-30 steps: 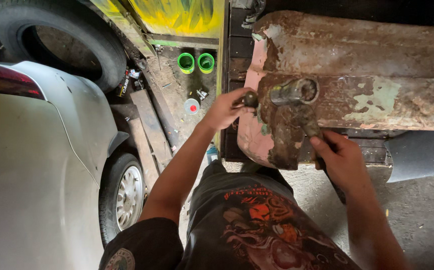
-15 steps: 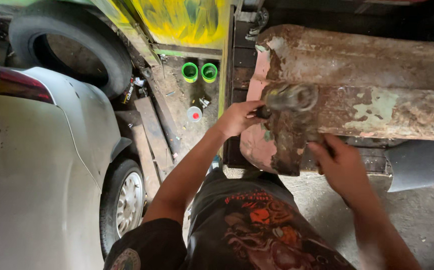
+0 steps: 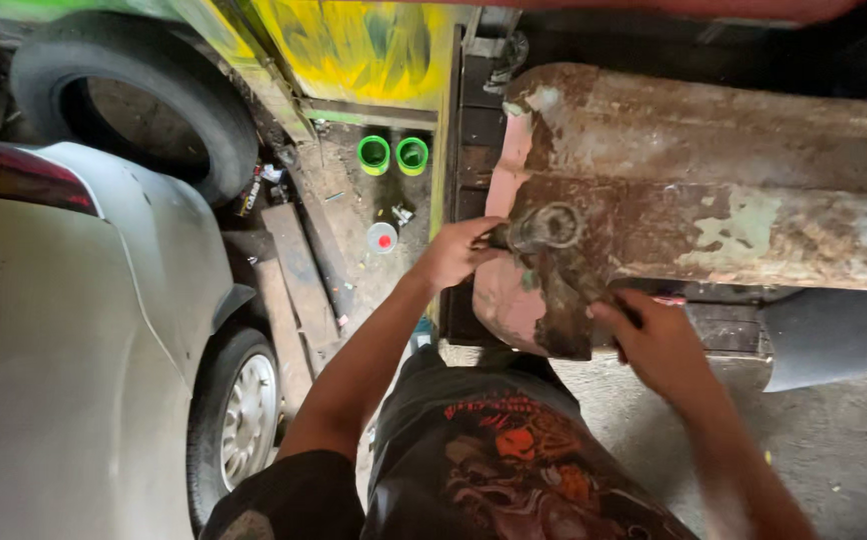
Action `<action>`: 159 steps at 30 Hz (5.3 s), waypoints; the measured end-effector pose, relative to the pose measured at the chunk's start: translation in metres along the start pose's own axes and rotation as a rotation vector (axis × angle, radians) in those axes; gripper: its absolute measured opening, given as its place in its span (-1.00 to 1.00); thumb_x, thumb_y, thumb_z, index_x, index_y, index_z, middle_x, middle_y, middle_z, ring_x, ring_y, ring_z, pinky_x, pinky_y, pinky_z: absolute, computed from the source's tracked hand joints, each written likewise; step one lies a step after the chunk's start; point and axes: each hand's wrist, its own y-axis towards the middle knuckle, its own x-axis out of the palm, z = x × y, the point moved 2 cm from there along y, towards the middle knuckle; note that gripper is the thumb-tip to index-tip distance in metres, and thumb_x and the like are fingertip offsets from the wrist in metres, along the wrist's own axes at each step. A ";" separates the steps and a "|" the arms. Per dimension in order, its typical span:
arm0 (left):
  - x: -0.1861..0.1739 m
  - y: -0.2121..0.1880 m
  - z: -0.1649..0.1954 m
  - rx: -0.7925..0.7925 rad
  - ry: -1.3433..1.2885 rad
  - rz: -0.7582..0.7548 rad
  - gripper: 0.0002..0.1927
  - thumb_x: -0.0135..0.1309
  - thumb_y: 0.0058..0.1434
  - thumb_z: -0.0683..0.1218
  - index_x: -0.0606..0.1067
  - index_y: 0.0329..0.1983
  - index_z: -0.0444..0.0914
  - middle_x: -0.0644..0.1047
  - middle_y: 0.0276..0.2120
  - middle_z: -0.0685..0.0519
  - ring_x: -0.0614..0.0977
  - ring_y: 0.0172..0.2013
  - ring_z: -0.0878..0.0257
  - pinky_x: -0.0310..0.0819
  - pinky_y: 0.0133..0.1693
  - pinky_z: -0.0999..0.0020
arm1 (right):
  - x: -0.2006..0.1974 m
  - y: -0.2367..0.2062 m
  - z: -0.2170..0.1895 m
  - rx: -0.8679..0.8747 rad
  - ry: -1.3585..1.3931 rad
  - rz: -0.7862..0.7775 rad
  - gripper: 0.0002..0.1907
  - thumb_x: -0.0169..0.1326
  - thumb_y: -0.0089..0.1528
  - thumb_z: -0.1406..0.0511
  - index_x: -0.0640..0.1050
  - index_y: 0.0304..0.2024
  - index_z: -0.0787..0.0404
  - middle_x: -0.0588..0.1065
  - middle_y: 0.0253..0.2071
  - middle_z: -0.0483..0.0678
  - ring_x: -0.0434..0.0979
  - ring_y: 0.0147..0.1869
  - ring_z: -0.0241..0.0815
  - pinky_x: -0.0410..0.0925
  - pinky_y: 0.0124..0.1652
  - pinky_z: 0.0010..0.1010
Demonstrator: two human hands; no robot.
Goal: The person uses a hammer and a metal punch to repeatedly strike a rusted car bumper, likely to remove rust or reshape the metal. They also use a screwdriver to scrape the surface and a small container to apply a substance to the bumper.
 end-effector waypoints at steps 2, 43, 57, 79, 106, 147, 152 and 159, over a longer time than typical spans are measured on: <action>-0.002 -0.004 -0.007 -0.037 -0.197 0.000 -0.52 0.25 0.19 -0.32 0.50 0.20 -0.30 0.62 0.02 -0.03 0.65 0.00 0.29 0.55 0.08 0.36 | -0.001 -0.005 0.009 0.061 0.199 -0.001 -0.62 0.13 0.29 0.14 0.63 -0.01 0.29 0.45 -0.56 -0.03 0.41 -0.53 -0.25 0.30 -0.47 -0.35; 0.017 0.009 0.054 -0.030 -0.112 0.019 -0.46 0.35 0.15 -0.20 0.50 0.22 -0.27 0.64 0.03 -0.02 0.69 -0.01 0.28 0.63 0.09 0.37 | -0.037 -0.021 0.023 -0.073 0.524 0.025 -0.69 0.01 0.41 0.25 0.56 0.00 0.39 0.46 -0.47 -0.04 0.40 -0.46 -0.27 0.32 -0.43 -0.39; 0.010 -0.001 0.055 0.036 -0.049 -0.118 -0.46 0.35 0.15 -0.19 0.50 0.21 -0.23 0.64 0.06 -0.03 0.70 -0.01 0.27 0.61 0.10 0.35 | -0.030 -0.038 0.009 -0.050 0.449 0.078 -0.70 0.02 0.41 0.25 0.57 -0.03 0.40 0.47 -0.47 -0.07 0.42 -0.44 -0.27 0.33 -0.41 -0.37; 0.018 0.010 0.053 0.199 0.207 -0.087 -0.51 0.37 0.12 -0.03 0.53 0.10 -0.24 0.64 -0.10 -0.12 0.70 -0.17 0.04 0.59 -0.10 0.26 | -0.015 -0.044 0.010 -0.037 0.255 0.099 -0.70 0.10 0.34 0.17 0.60 -0.12 0.30 0.46 -0.53 -0.08 0.41 -0.49 -0.30 0.31 -0.45 -0.39; 0.010 0.004 0.048 -0.012 -0.183 -0.117 -0.46 0.32 0.15 -0.28 0.50 0.22 -0.28 0.63 0.06 -0.01 0.66 0.04 0.28 0.59 0.15 0.35 | -0.029 -0.042 0.028 -0.077 0.480 0.093 -0.76 0.03 0.38 0.27 0.57 -0.08 0.36 0.46 -0.47 -0.08 0.41 -0.45 -0.31 0.29 -0.43 -0.43; 0.006 -0.041 0.024 -0.070 -0.525 0.249 -0.49 0.27 0.18 -0.35 0.50 0.21 -0.34 0.61 0.07 -0.02 0.66 0.04 0.26 0.61 0.13 0.32 | 0.014 -0.017 0.100 0.085 0.589 -0.039 -0.84 0.17 0.27 0.35 0.58 -0.23 0.39 0.46 -0.54 -0.04 0.42 -0.53 -0.25 0.30 -0.49 -0.39; 0.006 -0.050 0.034 -0.079 -0.396 0.268 -0.50 0.28 0.17 -0.34 0.50 0.21 -0.36 0.61 0.08 0.00 0.67 0.03 0.26 0.61 0.12 0.34 | 0.016 -0.024 0.118 0.140 0.617 -0.002 -0.81 0.23 0.22 0.35 0.58 -0.26 0.41 0.46 -0.55 -0.04 0.40 -0.55 -0.26 0.27 -0.51 -0.37; 0.014 -0.055 0.049 -0.096 -0.116 0.306 -0.48 0.35 0.14 -0.27 0.53 0.20 -0.33 0.66 -0.03 -0.01 0.70 -0.05 0.28 0.61 0.04 0.37 | 0.003 -0.028 0.132 0.046 0.561 0.008 -0.76 0.27 0.23 0.34 0.56 -0.34 0.45 0.45 -0.55 -0.03 0.40 -0.53 -0.26 0.25 -0.49 -0.39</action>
